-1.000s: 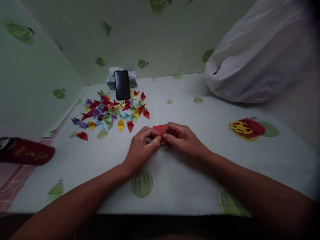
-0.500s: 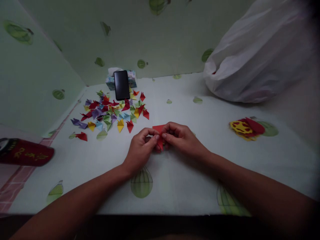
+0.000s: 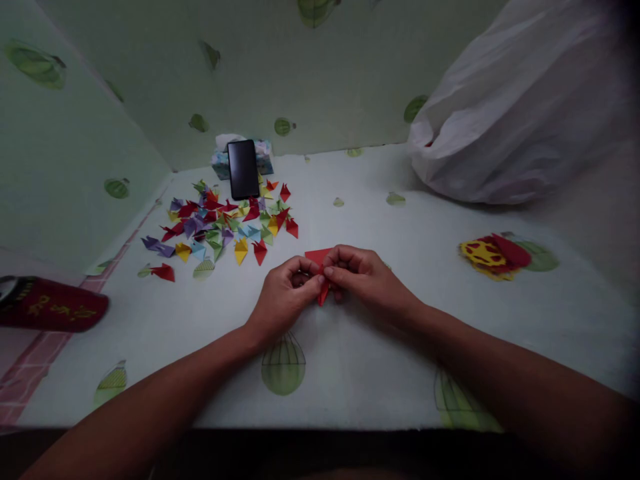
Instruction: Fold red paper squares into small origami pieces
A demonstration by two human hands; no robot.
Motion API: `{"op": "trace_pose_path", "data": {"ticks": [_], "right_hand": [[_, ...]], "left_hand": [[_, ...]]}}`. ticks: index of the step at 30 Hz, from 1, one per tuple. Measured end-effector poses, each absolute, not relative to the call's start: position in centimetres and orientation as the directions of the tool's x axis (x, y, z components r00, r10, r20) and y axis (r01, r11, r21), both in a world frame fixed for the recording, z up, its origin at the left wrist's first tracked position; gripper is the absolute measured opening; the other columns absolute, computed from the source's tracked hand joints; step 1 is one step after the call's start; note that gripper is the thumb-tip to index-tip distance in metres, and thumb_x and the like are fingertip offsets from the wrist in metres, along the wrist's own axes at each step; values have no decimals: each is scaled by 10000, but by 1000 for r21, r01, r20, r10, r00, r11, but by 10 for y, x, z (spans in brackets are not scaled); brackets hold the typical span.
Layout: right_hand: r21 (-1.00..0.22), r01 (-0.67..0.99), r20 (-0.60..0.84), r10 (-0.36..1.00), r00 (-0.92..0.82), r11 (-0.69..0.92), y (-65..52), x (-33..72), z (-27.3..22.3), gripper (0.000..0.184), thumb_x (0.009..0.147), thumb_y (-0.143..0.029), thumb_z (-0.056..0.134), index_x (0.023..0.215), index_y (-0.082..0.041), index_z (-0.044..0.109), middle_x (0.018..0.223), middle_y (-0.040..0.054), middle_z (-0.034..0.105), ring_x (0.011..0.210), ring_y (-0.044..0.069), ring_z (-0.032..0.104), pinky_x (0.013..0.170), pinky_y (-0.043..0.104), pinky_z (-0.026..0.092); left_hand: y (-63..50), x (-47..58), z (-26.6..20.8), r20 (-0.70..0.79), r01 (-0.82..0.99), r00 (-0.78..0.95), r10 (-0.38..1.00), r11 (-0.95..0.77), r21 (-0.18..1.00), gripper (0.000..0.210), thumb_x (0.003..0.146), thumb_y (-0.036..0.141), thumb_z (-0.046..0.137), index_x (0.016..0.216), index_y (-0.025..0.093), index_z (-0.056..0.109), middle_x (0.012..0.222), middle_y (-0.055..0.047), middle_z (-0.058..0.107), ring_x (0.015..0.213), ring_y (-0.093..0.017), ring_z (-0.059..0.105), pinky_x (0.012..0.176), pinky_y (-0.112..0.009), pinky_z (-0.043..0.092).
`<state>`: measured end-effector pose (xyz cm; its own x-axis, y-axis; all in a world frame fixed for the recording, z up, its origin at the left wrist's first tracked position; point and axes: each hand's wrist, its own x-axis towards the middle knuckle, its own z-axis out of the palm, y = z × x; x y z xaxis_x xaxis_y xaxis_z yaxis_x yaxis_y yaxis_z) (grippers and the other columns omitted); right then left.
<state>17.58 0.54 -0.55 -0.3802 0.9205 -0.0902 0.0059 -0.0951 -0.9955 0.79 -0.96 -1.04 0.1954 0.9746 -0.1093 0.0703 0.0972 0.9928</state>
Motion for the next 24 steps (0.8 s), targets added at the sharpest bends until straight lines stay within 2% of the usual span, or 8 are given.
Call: {"op": "trace_pose_path", "data": {"ticks": [10,17,24], "right_hand": [[-990,140,-23,922,-386,34,4,176,-2,107,831,-221,589,737,-188,550,595,-31,572,544,103,505,520,244,382],[-979,171,34,918,-395,111,6,176,-4,125,839,-254,581,738,-188,549,614,-33,547,557,104,462,527,251,350],[-943,257,100,917,-386,211,7,179,-6,107,837,-236,567,741,-193,552,682,-4,601,633,131,515,596,271,383]], "left_hand": [[-10,8,-13,45,302,158,986,-92,949,87,785,245,649,738,173,635,726,-11,646,615,-125,578,574,-243,454],[-9,7,-11,34,312,161,986,-84,946,99,799,254,631,746,171,644,736,-16,645,634,-129,569,587,-248,450],[-9,6,-12,32,257,157,987,-72,964,109,783,280,674,767,182,630,730,-13,655,631,-135,591,602,-254,481]]}}
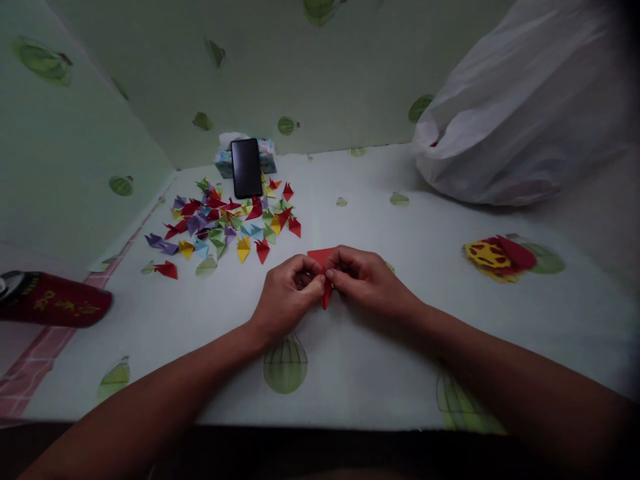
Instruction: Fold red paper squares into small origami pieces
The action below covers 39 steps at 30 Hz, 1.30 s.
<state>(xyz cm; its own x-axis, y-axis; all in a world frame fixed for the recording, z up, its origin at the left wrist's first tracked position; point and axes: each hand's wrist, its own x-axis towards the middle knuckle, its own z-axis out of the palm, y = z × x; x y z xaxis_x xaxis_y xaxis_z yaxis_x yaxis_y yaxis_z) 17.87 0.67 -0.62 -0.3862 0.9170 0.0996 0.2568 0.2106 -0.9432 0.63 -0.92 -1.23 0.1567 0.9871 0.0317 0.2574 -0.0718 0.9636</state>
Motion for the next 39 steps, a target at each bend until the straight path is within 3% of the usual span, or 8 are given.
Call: {"op": "trace_pose_path", "data": {"ticks": [6,14,26,39], "right_hand": [[-937,263,114,914,-390,229,6,178,-6,116,819,-237,571,716,-191,547,642,-18,559,595,118,471,560,263,347],[-934,263,116,903,-414,240,7,177,-7,106,805,-240,570,714,-188,554,638,-18,552,587,114,441,546,257,332],[-949,229,109,905,-411,218,10,181,-10,98,823,-252,567,759,-178,577,661,-6,580,597,120,474,556,255,359],[-939,264,85,895,-437,219,10,181,-6,124,809,-241,530,737,-166,597,689,20,612,643,139,503,596,274,374]], "left_hand": [[-10,7,-13,106,354,150,983,-154,922,95,789,246,662,735,177,625,731,-25,654,649,-140,590,598,-253,487],[-11,8,-9,101,395,150,984,-153,906,78,770,228,631,713,180,607,695,-19,626,627,-137,559,560,-249,449],[-10,7,-7,-9,206,166,986,-25,978,103,778,255,649,761,155,629,724,-3,645,638,-118,587,606,-242,459],[-7,6,-6,-49,152,128,991,30,988,121,748,268,683,744,150,654,715,2,656,652,-116,586,618,-241,462]]}}
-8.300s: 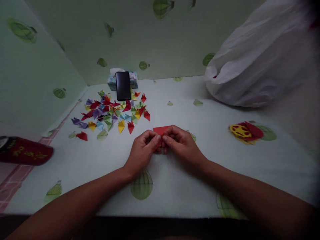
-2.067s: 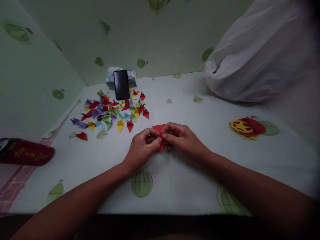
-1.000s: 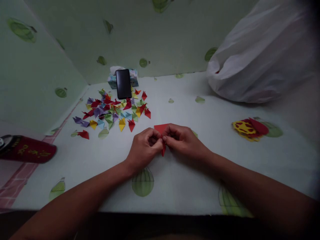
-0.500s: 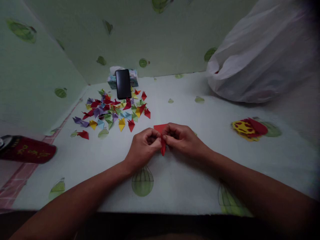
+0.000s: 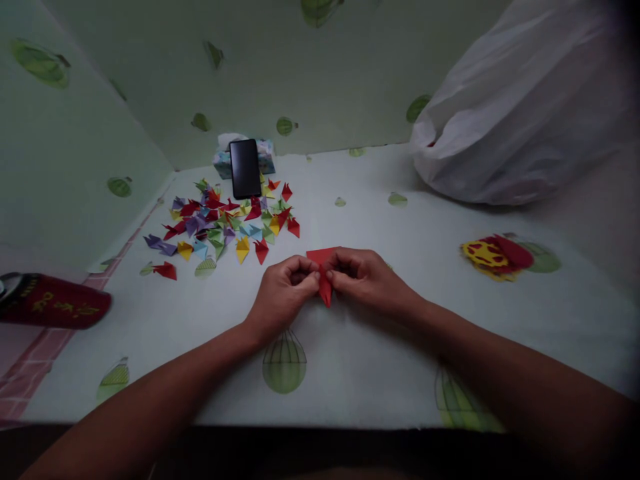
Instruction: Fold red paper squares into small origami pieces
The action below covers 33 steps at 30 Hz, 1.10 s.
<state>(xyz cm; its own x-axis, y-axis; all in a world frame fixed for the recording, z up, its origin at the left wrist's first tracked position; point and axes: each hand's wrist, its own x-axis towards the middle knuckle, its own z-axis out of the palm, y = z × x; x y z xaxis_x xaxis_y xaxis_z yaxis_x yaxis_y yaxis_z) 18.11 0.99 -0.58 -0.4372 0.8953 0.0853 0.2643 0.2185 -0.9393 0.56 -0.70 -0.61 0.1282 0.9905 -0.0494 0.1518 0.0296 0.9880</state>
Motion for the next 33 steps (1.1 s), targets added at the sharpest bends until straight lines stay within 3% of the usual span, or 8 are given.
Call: {"op": "trace_pose_path", "data": {"ticks": [11,21,33], "right_hand": [[-942,236,121,899,-421,238,12,181,-4,118,811,-210,547,716,-167,603,666,-9,590,629,114,472,598,258,363],[-999,-23,43,858,-512,36,14,186,-3,117,871,-271,591,808,-174,572,687,-14,578,599,110,509,563,252,387],[-998,45,9,871,-491,36,13,183,-4,136,877,-281,586,790,-179,565,685,-9,578,610,118,497,581,272,394]], "left_hand": [[-6,4,-5,-115,50,151,982,109,993,132,739,271,725,777,148,696,727,-1,682,658,-114,595,646,-242,474],[-1,-2,-11,-125,-163,311,942,183,970,195,806,324,745,868,149,687,776,-15,703,716,-139,658,744,-286,527],[-4,1,-6,-39,-49,236,971,52,997,169,817,306,727,854,150,675,794,-8,695,715,-123,645,702,-259,519]]}}
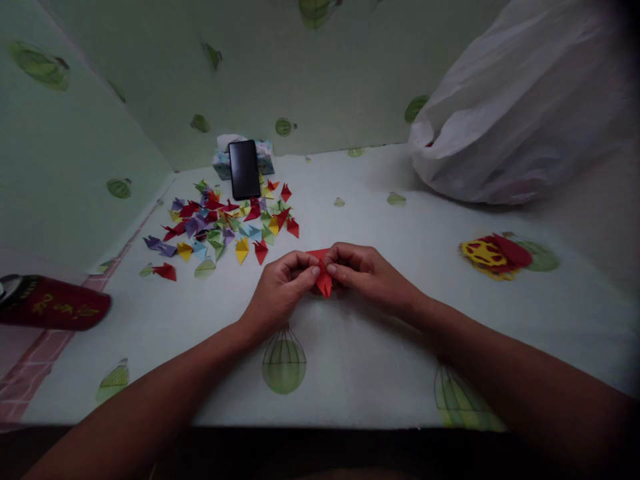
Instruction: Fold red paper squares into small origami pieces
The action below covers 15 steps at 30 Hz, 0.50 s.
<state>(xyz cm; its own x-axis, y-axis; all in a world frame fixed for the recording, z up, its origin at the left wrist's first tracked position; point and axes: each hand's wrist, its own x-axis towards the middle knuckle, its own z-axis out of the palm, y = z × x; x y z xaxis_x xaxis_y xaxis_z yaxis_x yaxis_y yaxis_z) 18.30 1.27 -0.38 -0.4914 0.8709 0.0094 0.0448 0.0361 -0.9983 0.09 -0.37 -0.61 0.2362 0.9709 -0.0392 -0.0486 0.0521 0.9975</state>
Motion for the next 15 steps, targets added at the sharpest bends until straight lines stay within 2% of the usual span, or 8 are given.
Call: {"op": "trace_pose_path", "data": {"ticks": [10,15], "right_hand": [[-988,76,82,867,-491,136,12,183,-6,152,892,-281,580,780,-181,559,699,-3,572,632,123,485,582,269,384],[-996,8,70,853,-518,87,12,184,-6,173,915,-297,572,787,-187,536,701,-13,558,632,118,505,588,261,410]], "left_hand": [[-3,1,-4,-59,-5,204,977,62,998,172,787,310,741,809,151,679,762,-5,683,683,-117,622,678,-252,500],[-2,1,-7,-110,-92,233,966,135,987,186,787,318,753,824,148,688,743,-3,694,669,-118,633,681,-253,515]]}}
